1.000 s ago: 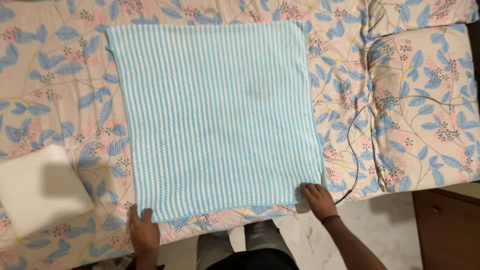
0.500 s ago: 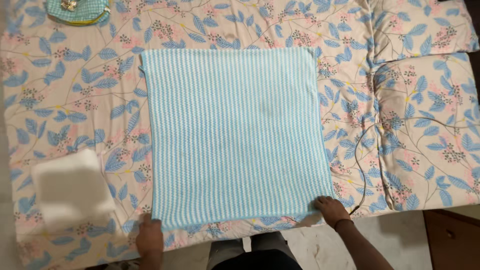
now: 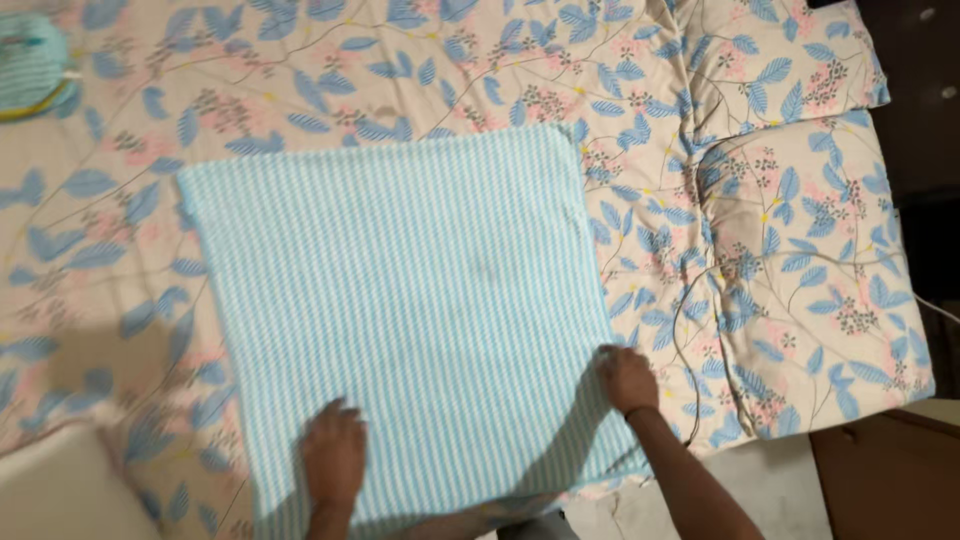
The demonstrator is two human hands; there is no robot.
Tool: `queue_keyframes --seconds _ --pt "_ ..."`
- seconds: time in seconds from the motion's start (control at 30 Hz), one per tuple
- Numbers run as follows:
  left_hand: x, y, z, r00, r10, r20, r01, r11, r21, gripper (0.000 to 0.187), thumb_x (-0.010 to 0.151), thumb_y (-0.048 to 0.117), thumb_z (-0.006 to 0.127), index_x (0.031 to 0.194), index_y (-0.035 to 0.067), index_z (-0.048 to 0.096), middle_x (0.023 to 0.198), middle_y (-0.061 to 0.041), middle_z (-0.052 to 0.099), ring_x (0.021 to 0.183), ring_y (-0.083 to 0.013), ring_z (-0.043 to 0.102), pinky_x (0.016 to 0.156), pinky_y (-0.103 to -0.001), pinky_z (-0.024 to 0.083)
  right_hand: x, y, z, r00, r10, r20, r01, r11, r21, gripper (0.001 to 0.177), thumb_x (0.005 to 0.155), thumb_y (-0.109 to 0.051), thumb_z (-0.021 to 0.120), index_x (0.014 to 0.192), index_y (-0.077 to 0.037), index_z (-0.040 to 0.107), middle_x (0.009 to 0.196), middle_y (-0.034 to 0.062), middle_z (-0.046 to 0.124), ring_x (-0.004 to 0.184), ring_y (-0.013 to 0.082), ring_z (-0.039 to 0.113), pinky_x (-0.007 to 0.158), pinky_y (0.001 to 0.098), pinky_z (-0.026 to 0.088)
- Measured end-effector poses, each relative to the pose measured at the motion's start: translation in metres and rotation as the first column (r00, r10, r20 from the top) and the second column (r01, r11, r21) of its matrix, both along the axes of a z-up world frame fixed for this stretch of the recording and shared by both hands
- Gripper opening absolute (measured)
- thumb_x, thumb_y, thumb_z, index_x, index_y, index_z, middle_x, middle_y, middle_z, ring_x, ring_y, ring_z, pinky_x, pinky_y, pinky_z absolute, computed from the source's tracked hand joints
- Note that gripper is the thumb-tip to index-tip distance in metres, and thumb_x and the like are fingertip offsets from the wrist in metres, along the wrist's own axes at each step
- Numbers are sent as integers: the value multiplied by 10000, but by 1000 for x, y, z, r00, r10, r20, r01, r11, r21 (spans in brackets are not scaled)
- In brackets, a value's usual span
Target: The person folds a white towel with pink trim and a blue-and-white striped towel on a bed. Each towel is unfolded, aligned, and folded into a compact rectangle, then placed on the bed.
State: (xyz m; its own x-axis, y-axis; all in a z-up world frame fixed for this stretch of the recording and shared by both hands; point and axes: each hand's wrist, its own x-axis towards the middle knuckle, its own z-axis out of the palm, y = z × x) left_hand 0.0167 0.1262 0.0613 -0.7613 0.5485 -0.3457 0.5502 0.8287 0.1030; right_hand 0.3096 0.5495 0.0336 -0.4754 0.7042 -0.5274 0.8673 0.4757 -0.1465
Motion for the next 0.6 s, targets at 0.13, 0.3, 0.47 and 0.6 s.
queue_keyframes --seconds 0.13,0.3,0.47,0.6 --pt "-77 32 -18 980 169 -104 -148 971 189 205 1043 278 592 1037 105 703 1234 -102 662 1196 -344 611 1088 -522 492 -40 97 -38 993 56 -108 -51 997 52 328 983 -370 590 1117 -105 729 1142 187 748 1058 376 709 973 459 574" --pt "-221 93 -55 968 127 -217 -17 894 448 502 1076 336 573 1434 -16 591 1555 -345 464 1430 -534 452 1194 -587 358 -156 197 -112 873 -116 -474 62 990 -129 534 997 -476 494 1240 -31 662 1153 242 699 1084 400 666 946 467 513" --pt "-344 140 -84 954 -31 -297 112 960 258 700 1106 498 450 1630 35 422 1651 -340 345 1474 -582 376 1119 -743 285 -286 284 -162 738 -298 -606 203 954 -222 671 1048 -580 425 1138 44 655 1097 259 705 1055 347 649 943 445 482" --pt "-389 156 -94 924 -99 -369 172 970 170 687 1174 470 412 1708 42 364 1747 -327 291 1557 -572 325 1112 -834 201 -324 308 -163 654 -256 -712 401 915 39 456 1081 -425 525 1010 21 587 932 238 653 852 362 620 783 468 488"
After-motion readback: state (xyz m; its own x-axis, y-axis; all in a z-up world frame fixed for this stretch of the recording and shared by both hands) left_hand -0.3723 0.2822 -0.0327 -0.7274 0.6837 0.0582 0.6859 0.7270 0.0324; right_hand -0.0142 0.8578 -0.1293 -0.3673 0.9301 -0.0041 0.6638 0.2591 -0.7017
